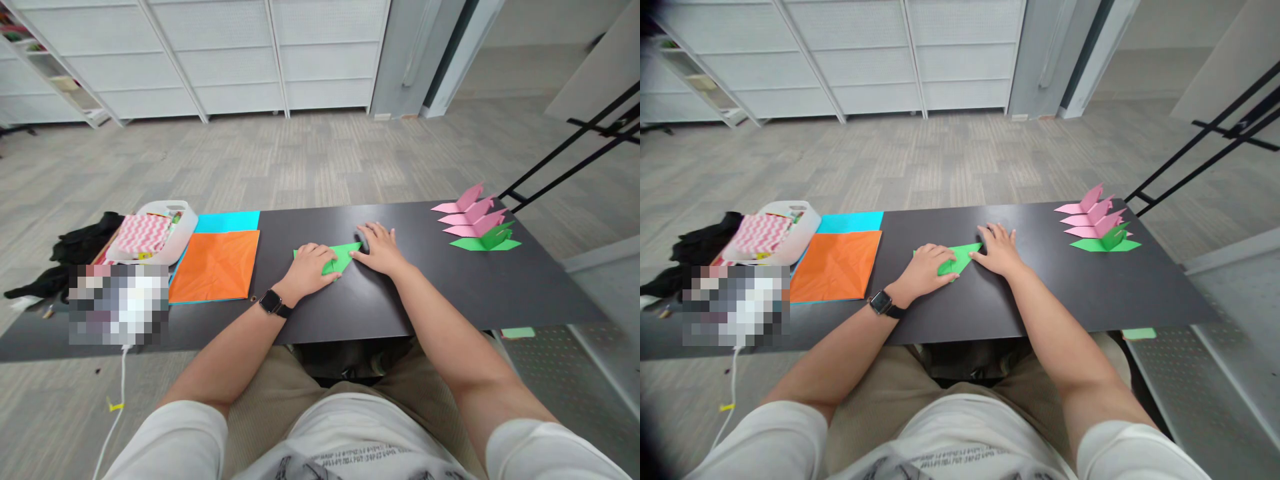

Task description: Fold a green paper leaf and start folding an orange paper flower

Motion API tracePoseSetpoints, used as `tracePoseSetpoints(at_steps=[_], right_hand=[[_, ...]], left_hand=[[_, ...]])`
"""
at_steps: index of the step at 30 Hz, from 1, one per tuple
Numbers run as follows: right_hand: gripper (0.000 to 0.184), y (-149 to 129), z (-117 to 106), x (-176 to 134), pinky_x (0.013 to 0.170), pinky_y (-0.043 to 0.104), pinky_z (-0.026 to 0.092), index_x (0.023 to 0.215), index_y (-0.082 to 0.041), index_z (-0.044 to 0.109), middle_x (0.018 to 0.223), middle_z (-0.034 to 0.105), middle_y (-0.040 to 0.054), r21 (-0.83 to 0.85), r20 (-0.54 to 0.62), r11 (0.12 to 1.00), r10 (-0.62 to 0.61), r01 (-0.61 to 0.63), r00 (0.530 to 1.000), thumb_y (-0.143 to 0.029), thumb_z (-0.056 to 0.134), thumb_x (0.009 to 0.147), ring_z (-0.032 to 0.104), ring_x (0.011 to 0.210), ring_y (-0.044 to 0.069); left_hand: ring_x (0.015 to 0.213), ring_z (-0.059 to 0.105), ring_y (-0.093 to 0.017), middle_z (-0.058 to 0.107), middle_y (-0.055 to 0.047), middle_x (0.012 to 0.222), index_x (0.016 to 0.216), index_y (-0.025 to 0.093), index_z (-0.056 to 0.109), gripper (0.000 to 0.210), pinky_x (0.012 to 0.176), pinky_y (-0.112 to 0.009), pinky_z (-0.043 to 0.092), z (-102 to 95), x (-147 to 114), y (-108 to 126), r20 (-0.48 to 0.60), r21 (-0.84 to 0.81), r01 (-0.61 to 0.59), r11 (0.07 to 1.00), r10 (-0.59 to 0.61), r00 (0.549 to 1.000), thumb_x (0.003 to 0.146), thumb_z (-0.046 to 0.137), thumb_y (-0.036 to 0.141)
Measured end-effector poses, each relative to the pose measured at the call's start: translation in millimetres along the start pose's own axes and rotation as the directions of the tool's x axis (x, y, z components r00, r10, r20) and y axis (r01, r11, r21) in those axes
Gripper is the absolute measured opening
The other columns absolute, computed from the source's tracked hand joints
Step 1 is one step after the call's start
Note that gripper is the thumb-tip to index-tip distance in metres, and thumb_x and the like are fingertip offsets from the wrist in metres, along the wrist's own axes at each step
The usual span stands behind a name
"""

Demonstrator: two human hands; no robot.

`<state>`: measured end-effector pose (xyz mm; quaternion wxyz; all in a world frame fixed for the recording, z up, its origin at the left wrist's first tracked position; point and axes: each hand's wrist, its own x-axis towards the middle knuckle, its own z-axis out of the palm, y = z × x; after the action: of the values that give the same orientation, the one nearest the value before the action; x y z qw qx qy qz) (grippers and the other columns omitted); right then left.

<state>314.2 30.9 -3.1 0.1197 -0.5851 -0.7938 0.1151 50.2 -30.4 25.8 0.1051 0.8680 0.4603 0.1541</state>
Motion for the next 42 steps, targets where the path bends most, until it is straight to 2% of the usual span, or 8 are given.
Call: tracePoseSetpoints(at_steps=[9, 15, 23, 25, 28, 33, 37, 42], right_hand=[[0.085, 8.8, -6.6, 6.3, 0.13, 0.077, 0.007, 0.165, -0.021, 0.044, 0.175, 0.035, 0.0202, -0.018, -0.033, 0.995, 0.095, -0.096, 0.995, -0.064, 0.063, 0.094, 0.02, 0.166, 0.046], [0.083, 15.4, -3.3, 8.7, 0.127, 0.08, 0.012, 0.162, -0.021, 0.047, 0.172, 0.039, 0.0229, 0.002, -0.099, 0.988, 0.153, -0.154, 0.983, -0.064, 0.062, 0.094, 0.026, 0.163, 0.049], [0.064, 36.9, -2.3, 15.2, 0.124, 0.082, 0.017, 0.153, -0.018, 0.055, 0.157, 0.053, 0.0247, 0.064, -0.317, 0.974, 0.226, -0.217, 0.921, -0.048, 0.057, 0.096, 0.042, 0.151, 0.046], [0.061, 33.3, -6.6, 13.3, 0.125, 0.08, 0.021, 0.152, -0.018, 0.055, 0.153, 0.056, 0.024, 0.076, -0.337, 0.98, 0.2, -0.185, 0.92, -0.046, 0.055, 0.098, 0.046, 0.147, 0.043], [0.065, 15.0, -11.6, 5.2, 0.128, 0.075, 0.021, 0.157, -0.02, 0.051, 0.157, 0.053, 0.0213, 0.058, -0.287, 0.998, 0.051, -0.036, 0.957, -0.049, 0.057, 0.099, 0.046, 0.15, 0.04], [0.076, -19.6, -9.1, -10.6, 0.132, 0.073, 0.013, 0.162, -0.023, 0.048, 0.169, 0.043, 0.0176, -0.002, -0.115, 0.975, -0.22, 0.221, 0.969, -0.053, 0.067, 0.094, 0.03, 0.163, 0.041], [0.085, -29.9, -4.4, -15.5, 0.132, 0.074, 0.011, 0.164, -0.024, 0.046, 0.174, 0.038, 0.0172, -0.025, -0.037, 0.961, -0.277, 0.276, 0.96, -0.06, 0.072, 0.091, 0.025, 0.165, 0.043], [0.093, -30.1, -0.5, -14.9, 0.13, 0.078, 0.008, 0.166, -0.022, 0.045, 0.175, 0.035, 0.0198, -0.052, 0.006, 0.964, -0.26, 0.26, 0.966, -0.067, 0.072, 0.089, 0.021, 0.166, 0.046]], left_hand=[[0.123, 0.058, -0.03, 0.071, -0.005, 0.134, 0.122, 0.026, 0.071, 0.036, 0.111, -0.049, 0.043, 0.2, 0.3, 0.1, 0.009, 0.012, 0.01, 1.0, -0.01, 1.0, 0.096, 0.077, 0.05], [0.123, 0.058, -0.031, 0.072, -0.006, 0.132, 0.123, 0.027, 0.071, 0.035, 0.111, -0.051, 0.043, -0.6, 0.2, 1.5, 0.012, 0.002, 0.019, 1.0, -0.019, 1.0, 0.096, 0.077, 0.049], [0.123, 0.058, -0.032, 0.071, -0.007, 0.132, 0.124, 0.027, 0.071, 0.035, 0.112, -0.052, 0.042, 0.2, -0.2, 1.1, 0.005, -0.009, 0.009, 1.0, -0.009, 1.0, 0.096, 0.075, 0.049], [0.123, 0.058, -0.032, 0.071, -0.007, 0.133, 0.124, 0.027, 0.071, 0.035, 0.113, -0.052, 0.042, 0.3, -0.2, 1.1, 0.005, -0.006, 0.006, 1.0, -0.006, 1.0, 0.097, 0.074, 0.049], [0.124, 0.058, -0.032, 0.071, -0.007, 0.134, 0.125, 0.027, 0.07, 0.036, 0.113, -0.052, 0.042, -0.1, -0.5, 1.7, 0.003, -0.002, 0.003, 1.0, -0.003, 1.0, 0.096, 0.075, 0.049], [0.122, 0.059, -0.033, 0.071, -0.008, 0.132, 0.127, 0.026, 0.069, 0.04, 0.112, -0.052, 0.043, -1.5, -1.7, 3.0, -0.017, 0.005, 0.006, 1.0, -0.006, 1.0, 0.094, 0.076, 0.048], [0.121, 0.06, -0.033, 0.072, -0.008, 0.131, 0.128, 0.026, 0.068, 0.042, 0.112, -0.053, 0.043, -0.5, -1.9, 2.0, -0.025, 0.003, -0.001, 1.0, 0.001, 1.0, 0.093, 0.077, 0.048], [0.122, 0.06, -0.033, 0.072, -0.009, 0.13, 0.125, 0.025, 0.068, 0.041, 0.111, -0.052, 0.044, 0.0, -1.5, 0.9, -0.014, 0.01, 0.004, 1.0, -0.004, 1.0, 0.093, 0.077, 0.05]])
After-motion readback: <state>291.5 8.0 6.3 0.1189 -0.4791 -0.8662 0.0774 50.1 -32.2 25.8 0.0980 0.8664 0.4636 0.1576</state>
